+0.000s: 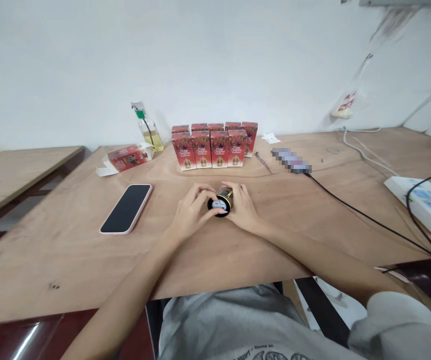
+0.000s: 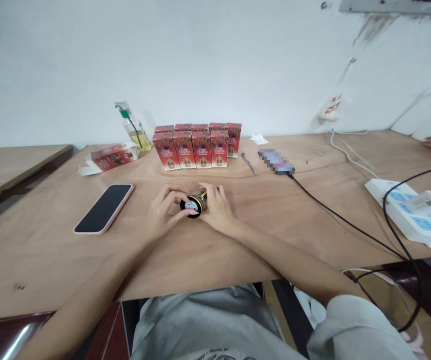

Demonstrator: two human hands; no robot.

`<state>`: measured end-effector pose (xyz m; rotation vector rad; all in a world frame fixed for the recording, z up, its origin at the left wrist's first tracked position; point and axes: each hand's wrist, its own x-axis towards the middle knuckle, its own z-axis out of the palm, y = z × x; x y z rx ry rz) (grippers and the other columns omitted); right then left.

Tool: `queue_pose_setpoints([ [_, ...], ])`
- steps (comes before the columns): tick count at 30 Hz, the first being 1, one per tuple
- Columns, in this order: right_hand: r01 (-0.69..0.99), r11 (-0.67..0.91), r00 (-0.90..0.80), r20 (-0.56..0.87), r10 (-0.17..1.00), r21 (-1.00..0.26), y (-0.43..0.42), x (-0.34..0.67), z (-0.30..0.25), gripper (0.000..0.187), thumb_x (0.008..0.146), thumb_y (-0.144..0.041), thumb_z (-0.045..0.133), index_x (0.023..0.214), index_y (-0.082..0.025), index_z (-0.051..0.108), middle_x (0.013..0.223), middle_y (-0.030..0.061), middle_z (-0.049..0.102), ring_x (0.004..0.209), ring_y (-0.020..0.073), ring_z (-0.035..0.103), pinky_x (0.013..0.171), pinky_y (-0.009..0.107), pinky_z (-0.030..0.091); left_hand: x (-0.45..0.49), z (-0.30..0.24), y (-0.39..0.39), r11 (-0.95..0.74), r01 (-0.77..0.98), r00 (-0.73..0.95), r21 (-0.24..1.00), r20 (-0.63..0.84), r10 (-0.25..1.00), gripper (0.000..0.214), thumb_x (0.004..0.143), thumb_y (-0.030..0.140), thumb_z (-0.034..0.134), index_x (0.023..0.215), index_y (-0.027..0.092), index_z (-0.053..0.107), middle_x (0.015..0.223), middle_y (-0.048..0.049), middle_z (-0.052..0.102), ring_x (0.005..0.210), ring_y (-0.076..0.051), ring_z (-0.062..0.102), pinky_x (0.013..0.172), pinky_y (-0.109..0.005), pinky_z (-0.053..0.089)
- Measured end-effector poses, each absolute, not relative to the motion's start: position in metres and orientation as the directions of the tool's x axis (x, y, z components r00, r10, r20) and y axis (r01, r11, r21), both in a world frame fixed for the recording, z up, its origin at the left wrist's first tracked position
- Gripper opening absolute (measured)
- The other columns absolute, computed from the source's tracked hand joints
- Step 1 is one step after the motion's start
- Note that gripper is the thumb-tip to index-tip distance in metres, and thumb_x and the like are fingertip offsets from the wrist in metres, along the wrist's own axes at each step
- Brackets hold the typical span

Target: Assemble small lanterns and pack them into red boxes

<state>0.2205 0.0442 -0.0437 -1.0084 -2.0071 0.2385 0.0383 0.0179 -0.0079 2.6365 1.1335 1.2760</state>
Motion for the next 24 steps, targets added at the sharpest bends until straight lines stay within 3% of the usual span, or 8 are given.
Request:
queue_pose_setpoints([
  [7,0.570,0.657,-0.325,0.598,0.732,-0.493,0.043,0.220,-0.042,0.066,0.069,-0.029,0.071,0.126,-0.017,0.041,0.115,0.0132,0.059,0.103,0.0309,0.049,0.086,0.046,0.047,0.040,-0.002,0.016,-0.758,0.503,0.411,0.415,0.657,0.632,0.021,0.082,0.037,0.063,0.087,0.018,0.056,0.099,-0.0061,0.053,0.088,-0.014,0.056,0.072,-0.025,0.052],
  [24,0.530,0.671,-0.342,0.593,0.729,-0.519,0.042,0.221,-0.043,0.065,0.069,-0.033,0.071,0.125,-0.018,0.041,0.115,0.0127,0.059,0.103,0.0295,0.049,0.086,0.045,0.046,0.040,0.002,0.020,-0.763,0.408,0.315,0.502,0.707,0.634,0.017,0.080,0.032,0.066,0.079,0.017,0.059,0.093,-0.0045,0.056,0.086,-0.013,0.056,0.068,-0.023,0.051],
])
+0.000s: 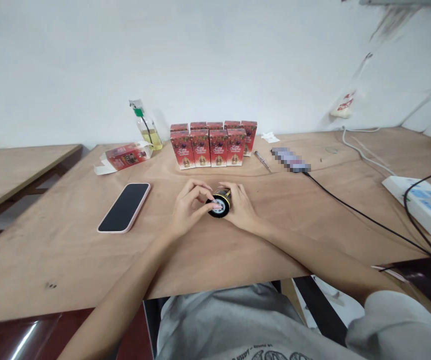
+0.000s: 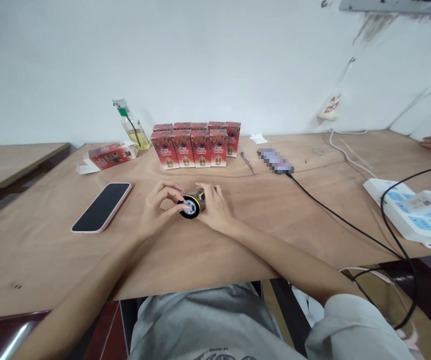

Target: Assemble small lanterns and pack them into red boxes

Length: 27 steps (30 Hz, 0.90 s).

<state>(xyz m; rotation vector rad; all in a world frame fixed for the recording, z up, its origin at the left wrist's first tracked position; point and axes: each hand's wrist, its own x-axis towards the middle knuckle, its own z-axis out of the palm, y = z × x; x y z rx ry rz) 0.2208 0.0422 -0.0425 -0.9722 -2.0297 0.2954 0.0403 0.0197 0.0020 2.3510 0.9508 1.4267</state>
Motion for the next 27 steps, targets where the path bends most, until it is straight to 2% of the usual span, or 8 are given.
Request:
queue_pose_setpoints([
  [10,0.547,0.663,-0.351,0.579,0.736,-0.511,0.0420,0.2203,-0.0427,0.063,0.071,-0.036,0.069,0.125,-0.021,0.040,0.114,0.0121,0.058,0.104,0.0297,0.049,0.085,0.046,0.046,0.0419,0.0006,0.0193,-0.740,0.419,0.324,0.526,0.675,0.663,0.021,0.079,0.037,0.067,0.080,0.017,0.060,0.093,-0.0049,0.056,0.084,-0.014,0.056,0.068,-0.025,0.050],
  [16,0.536,0.668,-0.346,0.587,0.731,-0.516,0.0426,0.2207,-0.0418,0.061,0.068,-0.030,0.071,0.121,-0.018,0.042,0.112,0.0127,0.059,0.102,0.0298,0.049,0.085,0.046,0.048,0.0429,-0.0031,0.0196,-0.747,0.401,0.338,0.530,0.673,0.658,0.021,0.079,0.034,0.068,0.078,0.016,0.057,0.092,-0.0047,0.056,0.084,-0.013,0.056,0.067,-0.023,0.049],
  [21,0.539,0.671,-0.365,0.578,0.730,-0.509,0.0429,0.2216,-0.0433,0.061,0.069,-0.029,0.070,0.122,-0.020,0.042,0.114,0.0118,0.058,0.103,0.0297,0.049,0.085,0.047,0.048,0.0434,-0.0038,0.0197,-0.677,0.359,0.299,0.643,0.608,0.736,0.033,0.072,0.036,0.074,0.092,0.016,0.057,0.089,-0.0038,0.062,0.077,-0.013,0.059,0.063,-0.023,0.049],
  [27,0.543,0.677,-0.384,0.570,0.727,-0.497,0.0434,0.2214,-0.0440,0.062,0.067,-0.026,0.070,0.122,-0.019,0.043,0.114,0.0124,0.058,0.104,0.0294,0.048,0.085,0.046,0.048,0.0400,0.0001,0.0221,-0.689,0.358,0.421,0.630,0.550,0.721,0.031,0.075,0.037,0.072,0.100,0.019,0.067,0.094,-0.0053,0.064,0.074,-0.012,0.059,0.057,-0.021,0.045],
])
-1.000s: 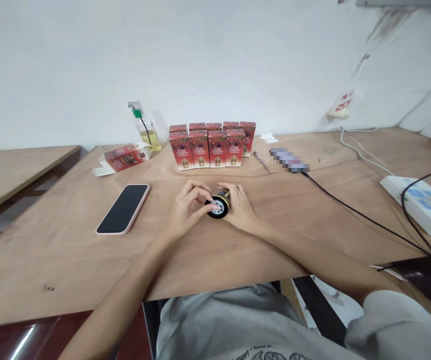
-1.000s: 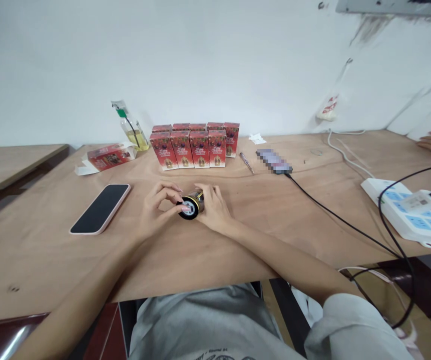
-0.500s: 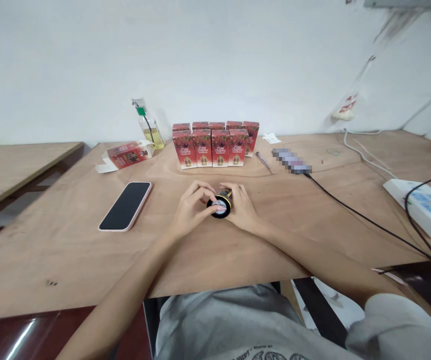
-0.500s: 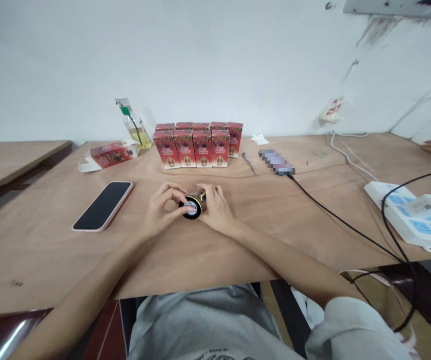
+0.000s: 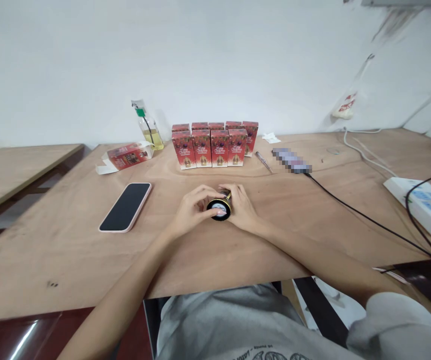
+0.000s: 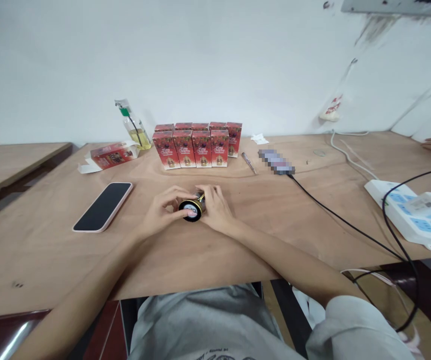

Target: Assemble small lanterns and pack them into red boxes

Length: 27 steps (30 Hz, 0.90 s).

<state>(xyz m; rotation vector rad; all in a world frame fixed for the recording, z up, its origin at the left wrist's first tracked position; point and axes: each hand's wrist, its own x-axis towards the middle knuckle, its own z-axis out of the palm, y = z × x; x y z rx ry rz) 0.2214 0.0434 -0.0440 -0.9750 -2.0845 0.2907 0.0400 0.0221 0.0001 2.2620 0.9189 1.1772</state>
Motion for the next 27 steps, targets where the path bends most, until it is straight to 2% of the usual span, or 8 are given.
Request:
queue_pose_setpoints([
  [6,0.522,0.701,-0.418,0.570,0.707,-0.486,0.044,0.222,-0.044,0.057,0.072,-0.028,0.067,0.123,-0.020,0.042,0.113,0.0126,0.057,0.104,0.0288,0.048,0.086,0.046,0.048,0.041,-0.002,0.024,-0.702,0.287,0.451,0.652,0.554,0.699,0.029,0.077,0.039,0.069,0.099,0.020,0.069,0.095,-0.0076,0.065,0.087,-0.016,0.063,0.077,-0.029,0.051],
  [12,0.534,0.713,-0.426,0.584,0.691,-0.455,0.046,0.222,-0.044,0.050,0.077,-0.028,0.063,0.122,-0.017,0.044,0.113,0.0143,0.057,0.106,0.0290,0.047,0.088,0.046,0.047,0.044,-0.010,0.024,-0.746,0.284,0.443,0.603,0.607,0.660,0.024,0.078,0.034,0.070,0.095,0.018,0.068,0.094,-0.0083,0.065,0.089,-0.017,0.063,0.079,-0.031,0.050],
  [18,0.550,0.725,-0.438,0.595,0.673,-0.415,0.048,0.222,-0.047,0.052,0.078,-0.029,0.062,0.125,-0.018,0.043,0.115,0.0147,0.057,0.112,0.0299,0.044,0.091,0.048,0.046,0.045,-0.015,0.024,-0.732,0.332,0.423,0.595,0.599,0.680,0.024,0.080,0.037,0.067,0.094,0.018,0.069,0.088,-0.0073,0.064,0.080,-0.015,0.062,0.065,-0.025,0.050],
  [22,0.550,0.718,-0.438,0.586,0.682,-0.425,0.048,0.222,-0.046,0.052,0.078,-0.027,0.063,0.125,-0.018,0.043,0.116,0.0142,0.057,0.110,0.0297,0.046,0.090,0.048,0.047,0.045,-0.013,0.023,-0.734,0.352,0.423,0.581,0.600,0.679,0.024,0.080,0.037,0.067,0.094,0.018,0.069,0.086,-0.0057,0.062,0.078,-0.014,0.060,0.068,-0.026,0.050],
  [27,0.518,0.728,-0.459,0.573,0.679,-0.449,0.047,0.223,-0.045,0.055,0.075,-0.030,0.067,0.123,-0.017,0.043,0.115,0.0144,0.057,0.106,0.0292,0.048,0.088,0.047,0.049,0.046,-0.010,0.022,-0.768,0.349,0.452,0.537,0.621,0.640,0.027,0.078,0.035,0.069,0.098,0.018,0.067,0.093,-0.0069,0.062,0.087,-0.015,0.061,0.076,-0.028,0.051],
])
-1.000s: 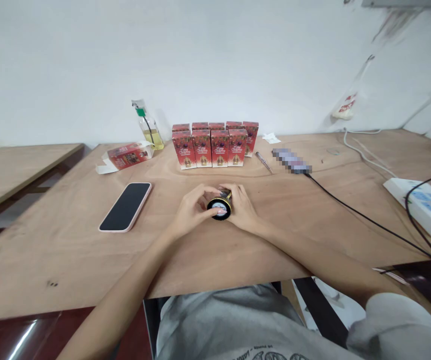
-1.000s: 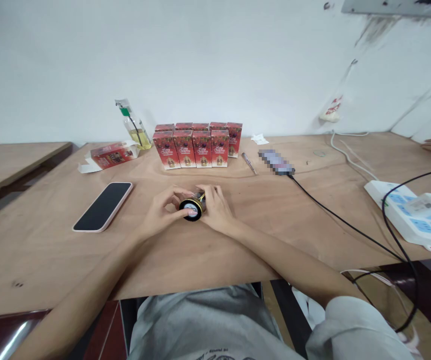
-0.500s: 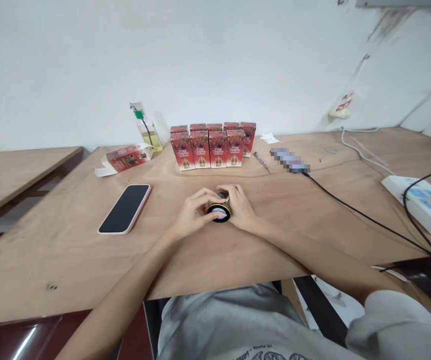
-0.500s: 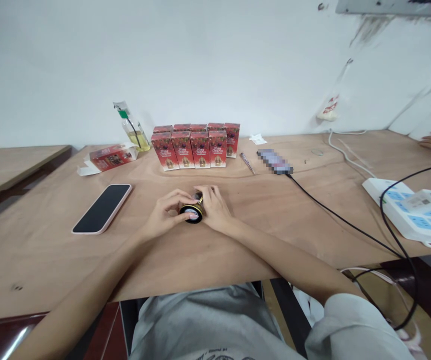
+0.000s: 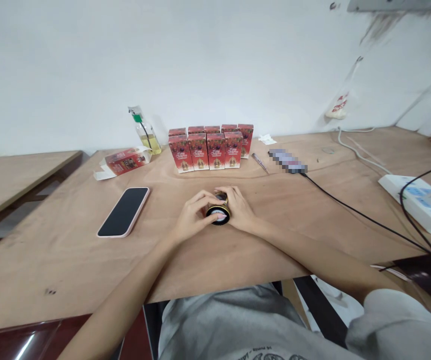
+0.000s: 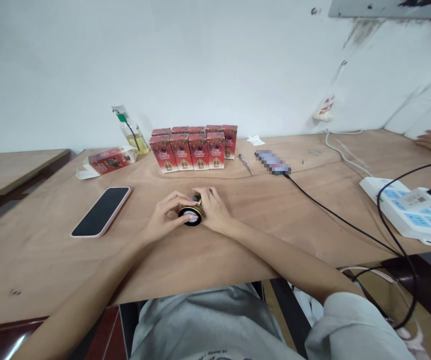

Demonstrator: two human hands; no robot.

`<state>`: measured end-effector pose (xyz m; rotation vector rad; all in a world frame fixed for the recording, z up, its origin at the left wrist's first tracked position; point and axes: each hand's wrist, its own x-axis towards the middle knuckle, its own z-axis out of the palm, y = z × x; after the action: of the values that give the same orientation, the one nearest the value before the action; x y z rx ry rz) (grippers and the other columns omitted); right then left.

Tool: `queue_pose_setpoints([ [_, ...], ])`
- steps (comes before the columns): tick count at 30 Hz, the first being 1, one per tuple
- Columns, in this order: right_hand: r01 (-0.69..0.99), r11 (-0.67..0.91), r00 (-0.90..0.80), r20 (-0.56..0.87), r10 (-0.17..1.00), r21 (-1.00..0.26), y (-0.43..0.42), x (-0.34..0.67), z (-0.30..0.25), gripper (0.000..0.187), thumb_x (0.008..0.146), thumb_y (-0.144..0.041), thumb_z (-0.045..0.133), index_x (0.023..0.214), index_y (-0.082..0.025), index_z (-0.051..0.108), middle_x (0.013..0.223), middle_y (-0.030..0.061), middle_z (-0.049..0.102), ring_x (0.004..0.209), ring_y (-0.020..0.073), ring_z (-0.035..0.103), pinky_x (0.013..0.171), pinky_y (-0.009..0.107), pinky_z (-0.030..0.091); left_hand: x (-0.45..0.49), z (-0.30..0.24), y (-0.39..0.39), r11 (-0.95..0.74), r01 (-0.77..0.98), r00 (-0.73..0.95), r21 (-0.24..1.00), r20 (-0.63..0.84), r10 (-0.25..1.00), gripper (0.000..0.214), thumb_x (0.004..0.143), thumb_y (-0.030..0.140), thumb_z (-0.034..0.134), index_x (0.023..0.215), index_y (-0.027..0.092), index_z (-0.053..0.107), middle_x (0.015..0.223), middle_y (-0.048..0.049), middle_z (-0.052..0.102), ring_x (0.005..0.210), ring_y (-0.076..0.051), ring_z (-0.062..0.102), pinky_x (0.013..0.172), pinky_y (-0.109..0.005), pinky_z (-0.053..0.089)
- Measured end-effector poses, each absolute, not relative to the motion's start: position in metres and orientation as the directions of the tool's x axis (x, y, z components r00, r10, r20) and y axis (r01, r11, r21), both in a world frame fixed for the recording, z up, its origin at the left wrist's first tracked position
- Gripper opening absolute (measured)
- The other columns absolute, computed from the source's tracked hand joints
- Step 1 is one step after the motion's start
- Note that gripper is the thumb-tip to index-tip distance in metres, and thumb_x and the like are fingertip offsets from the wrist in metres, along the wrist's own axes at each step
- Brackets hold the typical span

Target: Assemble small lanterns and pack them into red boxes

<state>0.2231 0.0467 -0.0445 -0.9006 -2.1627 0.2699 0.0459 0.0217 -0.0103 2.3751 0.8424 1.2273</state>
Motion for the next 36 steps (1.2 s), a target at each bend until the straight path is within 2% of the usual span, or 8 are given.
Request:
queue_pose_setpoints([
  [3,0.499,0.748,-0.486,0.573,0.659,-0.437,0.047,0.224,-0.046,0.062,0.071,-0.037,0.071,0.122,-0.016,0.043,0.117,0.0153,0.056,0.105,0.0299,0.048,0.086,0.047,0.049,0.045,-0.011,0.021,-0.816,0.367,0.487,0.447,0.655,0.578,0.035,0.074,0.037,0.072,0.103,0.019,0.065,0.098,-0.0073,0.061,0.093,-0.016,0.061,0.079,-0.029,0.052],
  [6,0.490,0.753,-0.484,0.581,0.654,-0.440,0.047,0.224,-0.047,0.060,0.072,-0.039,0.071,0.121,-0.018,0.043,0.117,0.0148,0.056,0.106,0.0292,0.049,0.087,0.046,0.049,0.045,-0.013,0.019,-0.843,0.431,0.516,0.320,0.679,0.522,0.036,0.078,0.037,0.068,0.109,0.019,0.063,0.101,-0.0078,0.061,0.094,-0.016,0.063,0.078,-0.027,0.053],
  [10,0.474,0.759,-0.470,0.601,0.647,-0.446,0.047,0.224,-0.047,0.057,0.073,-0.035,0.069,0.120,-0.018,0.043,0.116,0.0142,0.057,0.105,0.0280,0.049,0.087,0.045,0.049,0.045,-0.014,0.015,-0.819,0.551,0.554,0.160,0.664,0.502,0.035,0.084,0.041,0.060,0.113,0.020,0.059,0.109,-0.0087,0.063,0.094,-0.015,0.065,0.065,-0.019,0.052],
  [14,0.458,0.776,-0.480,0.615,0.626,-0.434,0.047,0.224,-0.047,0.056,0.072,-0.026,0.068,0.120,-0.016,0.042,0.116,0.0143,0.057,0.106,0.0276,0.048,0.089,0.045,0.048,0.046,-0.013,0.011,-0.816,0.573,0.567,0.076,0.682,0.462,0.033,0.088,0.039,0.056,0.114,0.018,0.056,0.108,-0.0079,0.067,0.097,-0.014,0.066,0.063,-0.016,0.049],
  [23,0.446,0.772,-0.485,0.602,0.634,-0.453,0.048,0.224,-0.047,0.057,0.070,-0.023,0.067,0.121,-0.020,0.042,0.118,0.0120,0.055,0.107,0.0273,0.047,0.090,0.045,0.047,0.048,-0.013,0.011,-0.809,0.587,0.569,0.033,0.694,0.441,0.031,0.091,0.038,0.052,0.112,0.016,0.055,0.107,-0.0086,0.068,0.096,-0.013,0.067,0.065,-0.017,0.050],
  [36,0.454,0.764,-0.485,0.593,0.643,-0.459,0.046,0.224,-0.045,0.051,0.074,-0.025,0.063,0.120,-0.019,0.042,0.116,0.0123,0.056,0.106,0.0266,0.048,0.088,0.043,0.047,0.049,-0.014,0.010,-0.783,0.621,0.552,0.024,0.695,0.460,0.032,0.091,0.040,0.050,0.110,0.015,0.056,0.100,-0.0072,0.069,0.087,-0.012,0.068,0.057,-0.015,0.047],
])
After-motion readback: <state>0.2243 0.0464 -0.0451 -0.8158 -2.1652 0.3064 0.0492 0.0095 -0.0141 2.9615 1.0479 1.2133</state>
